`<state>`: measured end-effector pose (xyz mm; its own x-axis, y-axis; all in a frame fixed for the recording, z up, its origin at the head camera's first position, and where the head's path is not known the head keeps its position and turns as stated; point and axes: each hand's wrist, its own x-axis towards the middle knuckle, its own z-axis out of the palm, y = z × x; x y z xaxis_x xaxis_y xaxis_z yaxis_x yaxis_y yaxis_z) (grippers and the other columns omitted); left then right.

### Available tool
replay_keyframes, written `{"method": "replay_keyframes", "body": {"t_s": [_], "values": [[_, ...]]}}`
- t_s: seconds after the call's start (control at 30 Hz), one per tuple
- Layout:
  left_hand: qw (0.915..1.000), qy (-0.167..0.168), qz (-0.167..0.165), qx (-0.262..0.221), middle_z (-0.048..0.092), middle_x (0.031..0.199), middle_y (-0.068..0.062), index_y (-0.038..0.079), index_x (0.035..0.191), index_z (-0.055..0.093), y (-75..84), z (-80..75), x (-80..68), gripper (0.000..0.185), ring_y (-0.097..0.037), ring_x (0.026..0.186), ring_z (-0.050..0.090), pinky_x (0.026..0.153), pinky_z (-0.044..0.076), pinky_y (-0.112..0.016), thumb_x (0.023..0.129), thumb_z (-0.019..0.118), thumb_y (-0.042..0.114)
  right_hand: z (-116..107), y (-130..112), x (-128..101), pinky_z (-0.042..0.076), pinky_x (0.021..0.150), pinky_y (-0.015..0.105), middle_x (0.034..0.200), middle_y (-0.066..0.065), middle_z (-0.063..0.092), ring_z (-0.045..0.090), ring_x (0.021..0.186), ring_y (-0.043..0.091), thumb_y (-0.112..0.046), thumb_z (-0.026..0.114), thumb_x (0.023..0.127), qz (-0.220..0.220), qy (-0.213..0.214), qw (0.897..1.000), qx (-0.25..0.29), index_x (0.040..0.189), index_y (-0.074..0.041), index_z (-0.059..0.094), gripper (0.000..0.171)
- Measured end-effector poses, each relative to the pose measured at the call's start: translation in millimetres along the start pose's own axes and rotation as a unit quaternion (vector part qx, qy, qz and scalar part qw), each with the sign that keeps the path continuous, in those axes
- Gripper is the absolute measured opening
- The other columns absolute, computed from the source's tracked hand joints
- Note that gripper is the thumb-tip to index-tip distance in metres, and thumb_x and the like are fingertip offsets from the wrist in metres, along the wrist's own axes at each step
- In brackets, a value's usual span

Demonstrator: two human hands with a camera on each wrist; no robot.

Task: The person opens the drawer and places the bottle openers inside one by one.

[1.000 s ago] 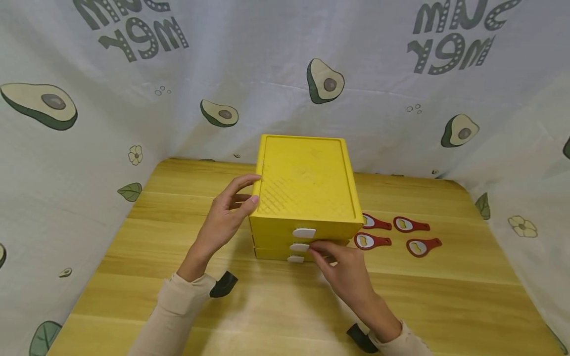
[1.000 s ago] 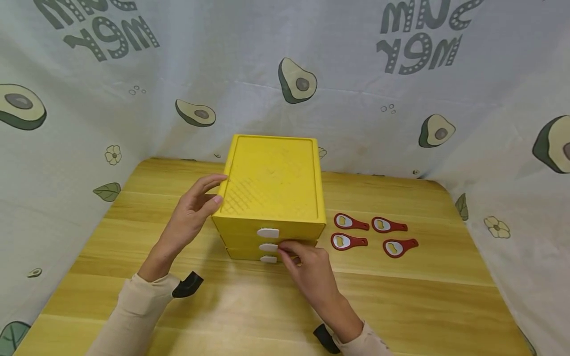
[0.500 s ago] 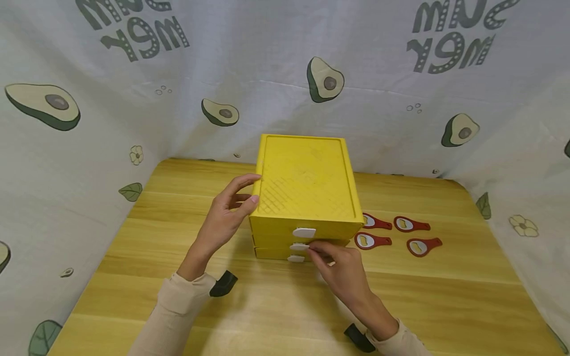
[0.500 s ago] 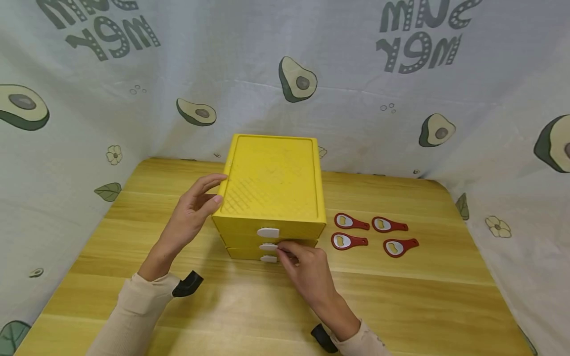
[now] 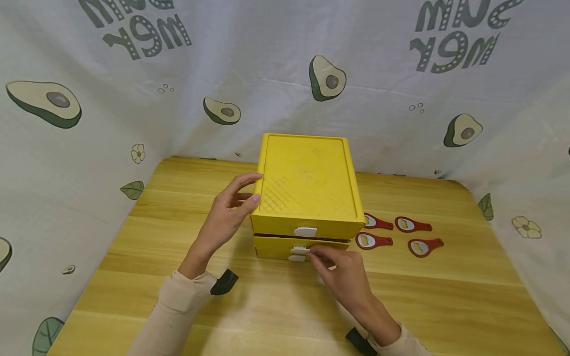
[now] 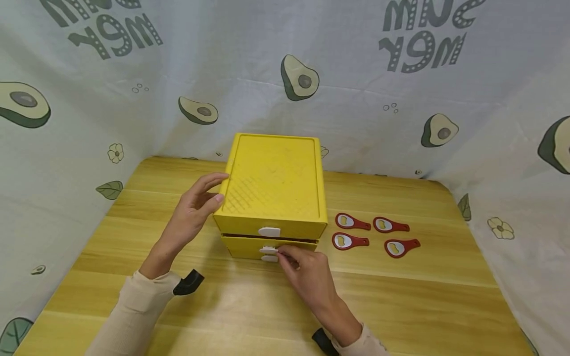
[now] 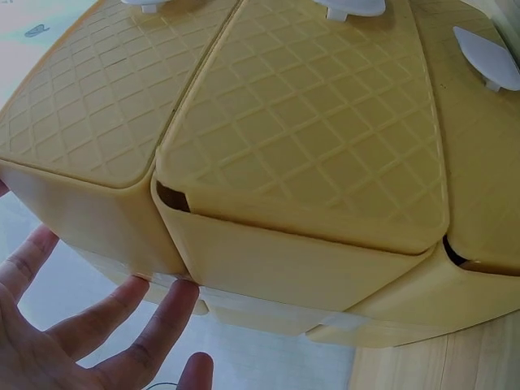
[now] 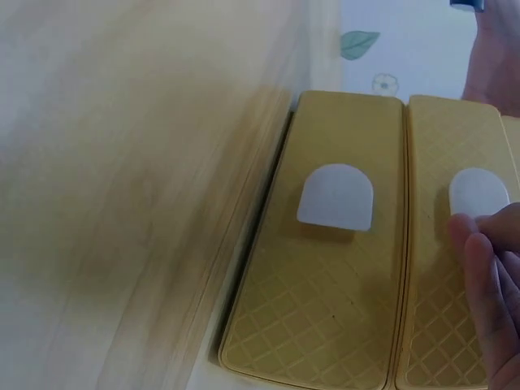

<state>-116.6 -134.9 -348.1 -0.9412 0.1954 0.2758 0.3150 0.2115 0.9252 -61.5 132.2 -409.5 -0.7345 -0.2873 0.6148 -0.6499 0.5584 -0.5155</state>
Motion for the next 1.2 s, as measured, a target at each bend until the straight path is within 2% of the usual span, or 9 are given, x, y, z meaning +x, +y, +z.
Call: {"method": "replay_keyframes", "body": {"t_s": [0.27, 0.4, 0.67, 0.9, 1.03, 1.2], "values": [[1.0, -0.001, -0.003, 0.0, 0.051, 0.146, -0.001, 0.026, 0.142, 0.053, 0.5, -0.1, 0.7, 0.041, -0.03, 0.117, 0.062, 0.101, 0.046, -0.055, 0.102, 0.058, 0.021, -4.2, -5.7, -5.3, 0.05, 0.054, 0.01, 0.074, 0.0, 0.075, 0.067, 0.061, 0.001, 0.003, 0.084, 0.074, 0.004, -0.016, 1.0, -0.008, 0.085, -0.007, 0.076, 0.016], [1.0, -0.002, -0.002, -0.001, 0.051, 0.146, -0.001, 0.025, 0.142, 0.053, 1.2, -0.3, 0.6, 0.041, -0.03, 0.117, 0.063, 0.1, 0.046, -0.055, 0.102, 0.059, 0.021, -6.7, -8.6, -7.2, 0.05, 0.054, 0.01, 0.074, -0.002, 0.075, 0.066, 0.061, -0.001, -0.001, 0.084, 0.075, -0.011, -0.013, 1.0, -0.012, 0.085, -0.008, 0.077, 0.014], [1.0, -0.001, -0.003, -0.002, 0.052, 0.146, 0.0, 0.026, 0.142, 0.053, 2.0, -0.5, 0.9, 0.041, -0.029, 0.116, 0.063, 0.097, 0.049, -0.051, 0.102, 0.059, 0.021, -11.2, -15.4, -12.6, 0.048, 0.052, 0.01, 0.075, -0.001, 0.075, 0.063, 0.058, -0.002, 0.003, 0.085, 0.07, -0.048, -0.009, 0.999, -0.015, 0.085, -0.008, 0.078, 0.02], [1.0, -0.001, -0.006, 0.0, 0.051, 0.146, -0.001, 0.025, 0.142, 0.053, 2.6, -0.9, 0.8, 0.041, -0.029, 0.117, 0.063, 0.097, 0.049, -0.051, 0.102, 0.059, 0.021, -14.6, -21.6, -19.7, 0.049, 0.051, 0.01, 0.076, -0.001, 0.075, 0.063, 0.057, -0.003, 0.003, 0.085, 0.07, -0.061, -0.018, 0.998, -0.017, 0.086, -0.008, 0.078, 0.02], [1.0, -0.001, -0.007, 0.002, 0.052, 0.146, 0.0, 0.026, 0.142, 0.054, 3.2, -1.0, 0.8, 0.041, -0.029, 0.117, 0.063, 0.097, 0.05, -0.05, 0.101, 0.059, 0.021, -16.5, -24.4, -23.7, 0.048, 0.052, 0.01, 0.076, -0.001, 0.075, 0.062, 0.057, -0.003, 0.0, 0.084, 0.074, -0.067, -0.017, 0.997, -0.016, 0.086, -0.008, 0.078, 0.016], [1.0, 0.0, -0.007, 0.002, 0.052, 0.146, 0.001, 0.027, 0.141, 0.054, 3.0, -0.9, 1.1, 0.041, -0.029, 0.117, 0.064, 0.096, 0.05, -0.049, 0.102, 0.059, 0.021, -18.1, -27.6, -29.6, 0.047, 0.051, 0.009, 0.076, -0.001, 0.075, 0.061, 0.057, -0.005, -0.011, 0.079, 0.086, -0.075, -0.02, 0.997, -0.013, 0.087, -0.009, 0.077, 0.003]]}}
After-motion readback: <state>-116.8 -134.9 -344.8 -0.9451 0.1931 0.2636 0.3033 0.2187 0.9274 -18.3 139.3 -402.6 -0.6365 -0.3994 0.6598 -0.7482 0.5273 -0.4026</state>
